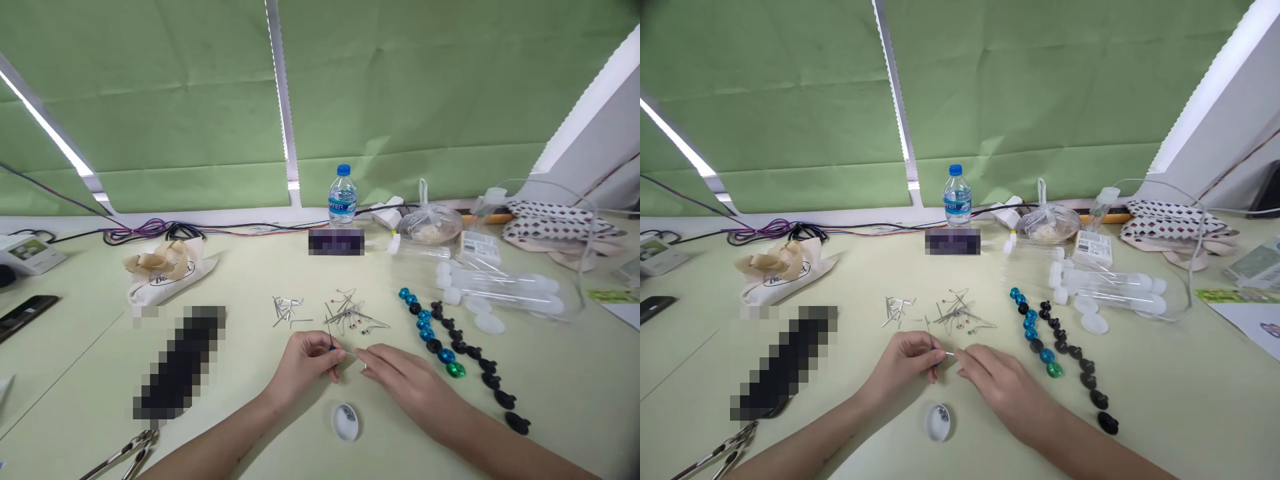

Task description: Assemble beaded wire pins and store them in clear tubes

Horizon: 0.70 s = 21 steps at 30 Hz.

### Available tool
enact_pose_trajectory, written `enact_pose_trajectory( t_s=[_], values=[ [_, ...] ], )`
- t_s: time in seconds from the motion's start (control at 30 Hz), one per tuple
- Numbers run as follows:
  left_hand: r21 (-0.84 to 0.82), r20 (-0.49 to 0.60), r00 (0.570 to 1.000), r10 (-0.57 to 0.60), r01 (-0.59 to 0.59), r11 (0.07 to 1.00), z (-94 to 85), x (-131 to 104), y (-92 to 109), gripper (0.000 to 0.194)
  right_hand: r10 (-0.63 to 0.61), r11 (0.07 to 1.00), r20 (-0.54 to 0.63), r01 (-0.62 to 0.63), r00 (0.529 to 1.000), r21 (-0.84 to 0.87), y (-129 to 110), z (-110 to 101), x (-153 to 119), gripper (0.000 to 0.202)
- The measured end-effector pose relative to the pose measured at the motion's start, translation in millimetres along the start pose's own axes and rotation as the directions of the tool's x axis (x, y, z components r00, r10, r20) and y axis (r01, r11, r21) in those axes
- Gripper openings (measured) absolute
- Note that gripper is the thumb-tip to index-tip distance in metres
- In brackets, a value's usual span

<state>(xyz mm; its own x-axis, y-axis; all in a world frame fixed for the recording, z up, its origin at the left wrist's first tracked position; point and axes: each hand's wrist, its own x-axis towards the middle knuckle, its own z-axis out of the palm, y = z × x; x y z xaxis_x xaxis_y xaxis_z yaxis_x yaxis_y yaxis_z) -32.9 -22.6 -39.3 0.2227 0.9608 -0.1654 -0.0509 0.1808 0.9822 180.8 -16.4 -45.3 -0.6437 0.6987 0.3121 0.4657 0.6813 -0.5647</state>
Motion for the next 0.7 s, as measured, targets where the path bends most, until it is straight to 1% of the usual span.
enact_pose_trajectory(
  t_s=[0.03,0.07,0.1,0.13,0.17,0.2,0.23,0.27,0.3,0.33,0.37,0.4,0.43,0.47,0.5,0.53,0.57,0.6,0.63,0.67,0.7],
  values=[
    [-0.003,0.002,1.000,-0.002,0.002,1.000,0.1,-0.2,-0.6,0.018,-0.004,1.000,0.016,0.004,1.000,-0.007,0.1,0.2,-0.1,0.027],
    [-0.012,0.006,1.000,-0.006,0.006,1.000,0.7,-0.6,-1.5,0.017,0.034,0.998,0.036,-0.036,0.999,0.042,-0.9,0.7,0.8,0.027],
    [-0.025,0.011,1.000,-0.011,0.011,1.000,1.5,-1.2,-2.4,0.016,0.107,0.984,0.056,-0.114,0.993,0.138,-2.8,1.2,2.7,0.028],
    [-0.041,0.017,1.000,-0.014,0.015,0.999,2.5,-1.7,-3.4,0.015,0.200,0.940,0.082,-0.215,0.976,0.264,-5.3,1.9,5.3,0.029],
    [-0.057,0.021,1.000,-0.016,0.017,0.998,3.6,-2.3,-4.1,0.014,0.294,0.862,0.118,-0.316,0.949,0.395,-7.9,2.5,8.2,0.029],
    [-0.068,0.024,1.000,-0.015,0.017,0.998,4.6,-2.8,-4.5,0.013,0.367,0.764,0.165,-0.398,0.916,0.508,-10.5,3.1,11.1,0.030],
    [-0.071,0.026,1.000,-0.014,0.016,0.997,5.3,-3.3,-4.6,0.013,0.410,0.671,0.220,-0.456,0.885,0.585,-12.6,3.4,13.5,0.032],
    [-0.066,0.026,1.000,-0.012,0.013,0.998,5.7,-3.6,-4.3,0.012,0.424,0.612,0.264,-0.489,0.866,0.622,-14.2,3.4,15.2,0.035],
    [-0.056,0.026,1.000,-0.011,0.012,0.998,5.8,-3.8,-3.7,0.013,0.424,0.602,0.284,-0.502,0.860,0.621,-15.2,2.9,16.0,0.036],
    [-0.044,0.027,1.000,-0.011,0.012,0.999,5.5,-3.9,-2.8,0.014,0.416,0.646,0.269,-0.491,0.868,0.585,-15.6,2.1,16.0,0.036],
    [-0.034,0.026,1.000,-0.012,0.012,0.999,4.9,-3.8,-1.7,0.015,0.403,0.730,0.219,-0.456,0.889,0.510,-15.5,1.0,15.0,0.035],
    [-0.027,0.025,1.000,-0.013,0.013,1.000,4.3,-3.6,-0.7,0.016,0.371,0.829,0.139,-0.394,0.918,0.397,-15.0,-0.2,13.4,0.033],
    [-0.024,0.023,1.000,-0.013,0.014,1.000,3.6,-3.4,0.2,0.017,0.312,0.913,0.055,-0.316,0.948,0.257,-14.3,-1.4,11.3,0.030],
    [-0.024,0.023,1.000,-0.012,0.013,1.000,3.0,-3.1,0.7,0.018,0.237,0.965,-0.005,-0.235,0.972,0.118,-13.3,-2.3,9.1,0.026],
    [-0.028,0.023,1.000,-0.009,0.010,1.000,2.7,-2.8,0.9,0.018,0.161,0.987,-0.027,-0.161,0.987,0.011,-12.4,-2.6,7.2,0.024],
    [-0.036,0.023,1.000,-0.006,0.006,0.999,2.6,-2.6,0.7,0.018,0.106,0.993,-0.025,-0.107,0.994,-0.043,-11.7,-2.4,5.8,0.025],
    [-0.047,0.024,1.000,-0.004,0.005,0.999,2.9,-2.5,0.2,0.018,0.083,0.996,-0.013,-0.084,0.996,-0.043,-11.2,-1.6,5.2,0.027],
    [-0.060,0.022,1.000,-0.004,0.005,0.998,3.3,-2.5,-0.6,0.017,0.095,0.995,0.004,-0.095,0.995,0.006,-11.1,-0.3,5.4,0.029],
    [-0.069,0.018,1.000,-0.003,0.005,0.998,4.0,-2.7,-1.6,0.016,0.140,0.985,0.022,-0.142,0.990,0.096,-11.5,1.4,6.6,0.029],
    [-0.072,0.016,1.000,-0.004,0.005,0.997,4.7,-2.9,-2.5,0.014,0.209,0.952,0.048,-0.214,0.977,0.217,-12.2,3.1,8.4,0.027],
    [-0.066,0.014,1.000,-0.002,0.003,0.998,5.4,-3.3,-3.1,0.014,0.284,0.888,0.096,-0.300,0.954,0.350,-13.2,4.7,10.7,0.026]
  ],
)
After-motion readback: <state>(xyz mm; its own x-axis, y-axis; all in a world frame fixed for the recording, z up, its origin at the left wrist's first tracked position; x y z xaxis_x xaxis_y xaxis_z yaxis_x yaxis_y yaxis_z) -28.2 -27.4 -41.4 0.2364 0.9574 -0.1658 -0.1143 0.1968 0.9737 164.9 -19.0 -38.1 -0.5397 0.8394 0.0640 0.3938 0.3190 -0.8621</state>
